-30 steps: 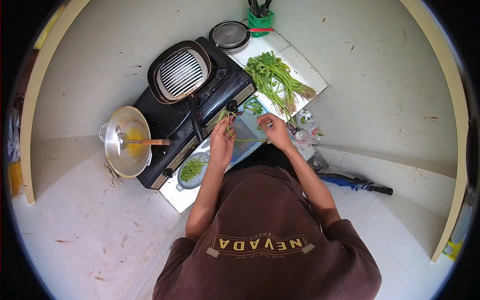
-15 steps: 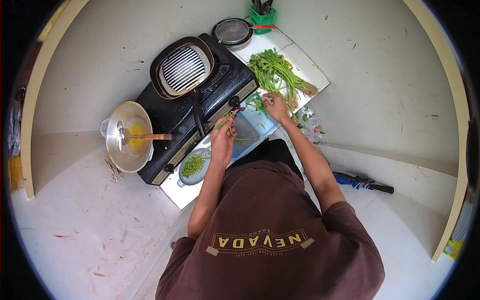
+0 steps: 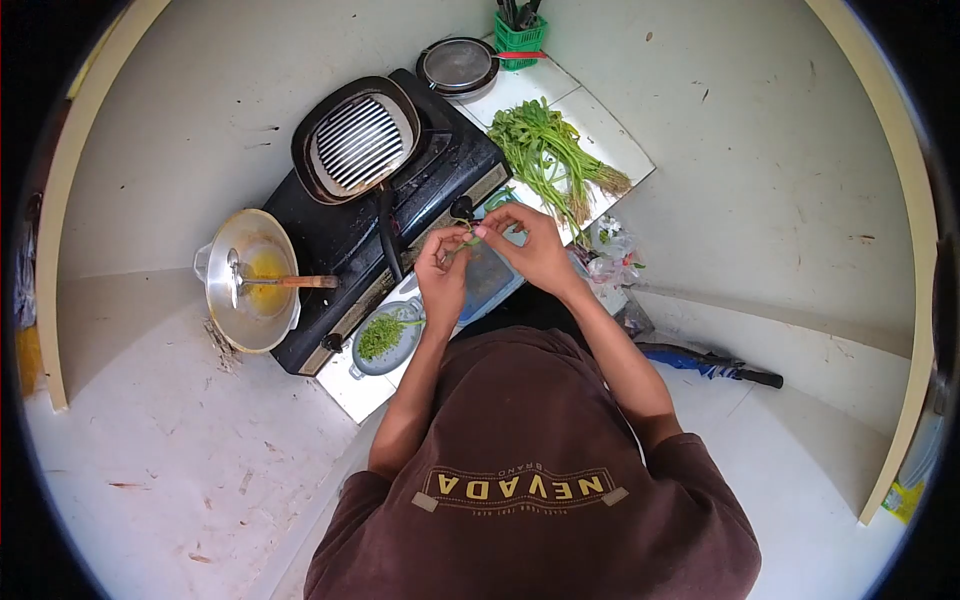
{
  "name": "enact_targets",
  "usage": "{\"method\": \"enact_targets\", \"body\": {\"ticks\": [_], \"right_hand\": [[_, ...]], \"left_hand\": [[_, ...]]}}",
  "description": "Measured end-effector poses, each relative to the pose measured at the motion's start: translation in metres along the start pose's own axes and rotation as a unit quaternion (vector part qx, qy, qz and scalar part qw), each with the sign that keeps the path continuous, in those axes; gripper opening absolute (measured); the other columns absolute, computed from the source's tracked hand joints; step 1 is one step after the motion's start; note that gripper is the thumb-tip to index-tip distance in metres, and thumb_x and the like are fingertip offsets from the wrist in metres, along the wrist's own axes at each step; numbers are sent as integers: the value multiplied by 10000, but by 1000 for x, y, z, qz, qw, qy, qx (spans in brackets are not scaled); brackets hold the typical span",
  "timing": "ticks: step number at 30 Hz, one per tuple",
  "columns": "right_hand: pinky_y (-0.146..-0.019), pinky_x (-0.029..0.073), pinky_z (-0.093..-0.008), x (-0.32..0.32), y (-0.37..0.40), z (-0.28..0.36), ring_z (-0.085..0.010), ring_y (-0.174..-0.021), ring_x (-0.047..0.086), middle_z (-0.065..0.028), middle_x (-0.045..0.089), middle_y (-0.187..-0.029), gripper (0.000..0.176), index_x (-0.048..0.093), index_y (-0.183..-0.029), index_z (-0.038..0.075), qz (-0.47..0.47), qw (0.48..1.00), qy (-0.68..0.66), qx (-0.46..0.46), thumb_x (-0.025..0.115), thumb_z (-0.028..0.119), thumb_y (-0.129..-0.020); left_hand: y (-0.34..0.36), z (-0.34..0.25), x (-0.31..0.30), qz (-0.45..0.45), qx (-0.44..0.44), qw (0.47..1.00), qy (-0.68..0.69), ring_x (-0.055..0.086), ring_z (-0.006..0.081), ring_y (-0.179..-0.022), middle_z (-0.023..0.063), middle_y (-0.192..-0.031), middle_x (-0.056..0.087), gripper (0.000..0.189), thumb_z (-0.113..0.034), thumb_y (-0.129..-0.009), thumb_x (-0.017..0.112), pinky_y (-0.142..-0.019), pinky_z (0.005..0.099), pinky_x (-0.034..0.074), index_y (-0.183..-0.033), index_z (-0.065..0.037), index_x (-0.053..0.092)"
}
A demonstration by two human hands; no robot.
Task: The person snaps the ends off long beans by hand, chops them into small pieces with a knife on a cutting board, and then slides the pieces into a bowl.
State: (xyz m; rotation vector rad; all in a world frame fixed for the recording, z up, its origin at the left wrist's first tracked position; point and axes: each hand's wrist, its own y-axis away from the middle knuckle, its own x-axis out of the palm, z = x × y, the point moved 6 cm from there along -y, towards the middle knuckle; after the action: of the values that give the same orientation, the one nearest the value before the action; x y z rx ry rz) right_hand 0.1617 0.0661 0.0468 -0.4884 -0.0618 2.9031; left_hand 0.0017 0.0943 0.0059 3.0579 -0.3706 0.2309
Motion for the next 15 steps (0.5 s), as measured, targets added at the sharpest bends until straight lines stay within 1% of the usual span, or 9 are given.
{"method": "enact_targets", "body": {"ticks": [3,6,8,11,12,15], "right_hand": [[-704,507,-322,0,1,-5,-199,-839,700,-89,718,-913,145,709,-953,21,-20,1000,-11,-14,743,153,-907],[-785,495,-314,-1,2,-6,-153,-844,664,-54,728,-929,137,709,-1002,28,8,1000,-17,0,724,146,-933],[-769,502,-319,-1,3,-2,-159,-848,668,-69,715,-917,121,696,-992,15,17,1000,-14,-6,712,118,-931],[-750,512,-334,0,1,-2,-177,-845,673,-99,692,-903,105,675,-972,-6,32,999,-3,-37,697,84,-922],[-744,515,-340,2,1,-2,-184,-842,675,-111,683,-900,102,667,-965,-13,37,998,1,-51,692,74,-919],[-762,522,-356,3,2,-1,-209,-833,678,-133,670,-900,104,655,-954,-26,45,997,18,-55,696,54,-901]], "left_hand": [[0,1,2,-2,-6,1000,-17,615,92,-861,27,-972,666,126,-48,-963,670,-774,257,502,-1083,-12,650],[0,8,3,12,-25,1000,8,620,93,-866,29,-972,666,125,-59,-968,669,-767,270,524,-1084,-16,650],[0,9,4,27,-36,998,32,623,95,-870,29,-970,665,127,-71,-973,667,-765,278,536,-1087,-19,649],[2,12,6,53,-92,992,71,618,97,-866,25,-982,661,117,-88,-985,656,-768,291,542,-1086,-30,648],[2,15,5,48,-112,988,98,614,97,-869,23,-987,659,112,-91,-989,651,-776,293,542,-1086,-36,647],[4,24,6,37,-161,971,170,605,100,-874,16,-1000,654,96,-97,-998,638,-799,303,541,-1084,-57,646]]}}
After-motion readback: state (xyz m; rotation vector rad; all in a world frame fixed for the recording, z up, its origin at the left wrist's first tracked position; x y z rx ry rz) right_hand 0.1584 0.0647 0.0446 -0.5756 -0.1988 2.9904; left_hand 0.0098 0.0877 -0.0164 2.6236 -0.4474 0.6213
